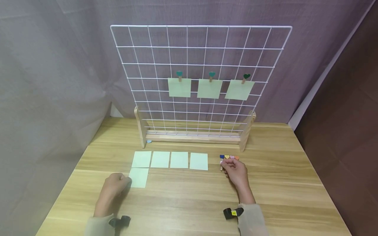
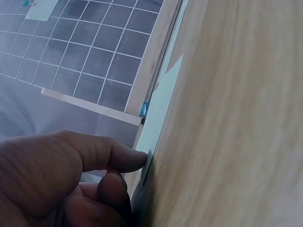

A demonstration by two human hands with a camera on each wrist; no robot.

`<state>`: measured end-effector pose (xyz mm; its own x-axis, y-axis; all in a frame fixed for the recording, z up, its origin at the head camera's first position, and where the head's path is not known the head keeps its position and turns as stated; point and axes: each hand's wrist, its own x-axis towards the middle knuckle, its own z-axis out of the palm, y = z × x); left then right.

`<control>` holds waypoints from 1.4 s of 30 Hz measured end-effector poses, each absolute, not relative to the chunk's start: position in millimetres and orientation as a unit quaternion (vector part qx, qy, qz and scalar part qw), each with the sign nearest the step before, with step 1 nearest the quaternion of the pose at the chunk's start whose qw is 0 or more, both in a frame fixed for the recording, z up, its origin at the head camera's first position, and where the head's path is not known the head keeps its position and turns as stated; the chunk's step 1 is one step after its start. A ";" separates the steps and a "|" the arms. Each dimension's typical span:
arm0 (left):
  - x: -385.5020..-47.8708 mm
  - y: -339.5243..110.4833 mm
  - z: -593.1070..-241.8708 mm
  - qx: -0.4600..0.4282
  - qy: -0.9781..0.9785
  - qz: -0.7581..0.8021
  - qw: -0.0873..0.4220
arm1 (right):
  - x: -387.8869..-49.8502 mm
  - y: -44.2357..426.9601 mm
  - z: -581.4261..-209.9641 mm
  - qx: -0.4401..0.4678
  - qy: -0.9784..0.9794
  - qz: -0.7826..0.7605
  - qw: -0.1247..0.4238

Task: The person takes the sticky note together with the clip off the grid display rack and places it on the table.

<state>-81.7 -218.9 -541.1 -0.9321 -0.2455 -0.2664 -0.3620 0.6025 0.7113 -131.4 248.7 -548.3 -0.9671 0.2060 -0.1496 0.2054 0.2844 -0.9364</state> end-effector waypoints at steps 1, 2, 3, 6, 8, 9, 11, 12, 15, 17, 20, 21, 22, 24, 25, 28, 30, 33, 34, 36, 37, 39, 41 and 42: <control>-81.6 -218.7 -540.9 -0.170 0.892 0.413 0.070 | -131.5 248.7 -548.3 -0.130 -0.802 0.583 -0.001; -81.5 -218.7 -540.8 -0.170 0.892 0.413 0.070 | -131.6 248.8 -548.6 -0.131 -0.803 0.581 -0.002; -81.4 -218.6 -540.5 -0.170 0.891 0.415 0.070 | -131.7 248.8 -548.9 -0.133 -0.804 0.579 -0.003; -81.2 -218.6 -540.3 -0.169 0.889 0.419 0.072 | -131.7 248.8 -549.8 -0.136 -0.808 0.573 -0.004; -81.4 -218.7 -540.3 -0.168 0.888 0.421 0.073 | -131.7 249.1 -550.6 -0.137 -0.812 0.568 -0.003; -81.6 -218.8 -540.4 -0.167 0.888 0.422 0.074 | -131.6 249.4 -551.1 -0.136 -0.813 0.565 -0.002; -82.0 -219.2 -541.0 -0.165 0.888 0.424 0.075 | -131.3 249.6 -551.8 -0.136 -0.815 0.563 -0.001; -82.1 -219.4 -541.0 -0.164 0.886 0.427 0.076 | -131.2 249.8 -552.0 -0.135 -0.817 0.561 -0.001; -82.2 -220.4 -540.8 -0.164 0.880 0.439 0.080 | -131.0 250.2 -553.1 -0.133 -0.817 0.561 -0.002; -82.3 -221.3 -540.6 -0.163 0.874 0.450 0.080 | -131.0 250.2 -553.3 -0.134 -0.817 0.561 -0.004; -83.1 -221.7 -540.1 -0.162 0.868 0.463 0.074 | -131.2 250.3 -553.5 -0.135 -0.818 0.560 -0.004; -83.6 -221.7 -540.2 -0.161 0.867 0.466 0.070 | -131.3 250.2 -553.3 -0.135 -0.818 0.559 -0.004; -84.3 -221.6 -540.4 -0.162 0.866 0.469 0.066 | -131.4 250.1 -553.1 -0.135 -0.819 0.558 -0.004; -85.4 -220.9 -540.4 -0.161 0.864 0.474 0.053 | -131.3 249.7 -552.2 -0.136 -0.818 0.559 -0.002; -86.0 -220.6 -540.5 -0.161 0.863 0.477 0.048 | -131.2 249.5 -551.8 -0.136 -0.818 0.560 -0.002; -87.0 -219.3 -540.0 -0.161 0.857 0.489 0.027 | -130.2 248.8 -550.5 -0.133 -0.816 0.562 -0.002; -87.5 -218.3 -539.5 -0.160 0.853 0.497 0.015 | -129.3 248.4 -550.0 -0.131 -0.815 0.564 -0.001; -88.0 -217.1 -539.4 -0.157 0.849 0.505 -0.004 | -128.4 248.3 -549.8 -0.130 -0.816 0.563 0.001; -88.1 -216.7 -539.3 -0.156 0.847 0.507 -0.009 | -128.3 248.3 -549.7 -0.130 -0.816 0.563 0.001; -87.8 -216.0 -538.6 -0.149 0.847 0.510 -0.021 | -128.0 248.3 -549.5 -0.132 -0.819 0.559 0.001; -87.6 -215.7 -538.2 -0.143 0.846 0.513 -0.027 | -128.1 248.6 -549.5 -0.132 -0.822 0.555 0.002; -87.5 -214.5 -537.0 -0.124 0.847 0.515 -0.036 | -127.7 248.7 -548.9 -0.134 -0.825 0.549 0.001; -87.1 -213.3 -535.5 -0.098 0.850 0.515 -0.044 | -127.4 248.7 -548.6 -0.135 -0.828 0.544 0.000; -87.2 -212.7 -535.3 -0.085 0.851 0.517 -0.045 | -127.4 248.8 -548.6 -0.136 -0.829 0.542 -0.001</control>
<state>-87.2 -212.7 -535.3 -0.9813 -0.1922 -0.0111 -0.0985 0.4516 0.8867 -127.4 248.8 -548.6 -0.9631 0.2236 -0.1494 0.2265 0.3748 -0.8990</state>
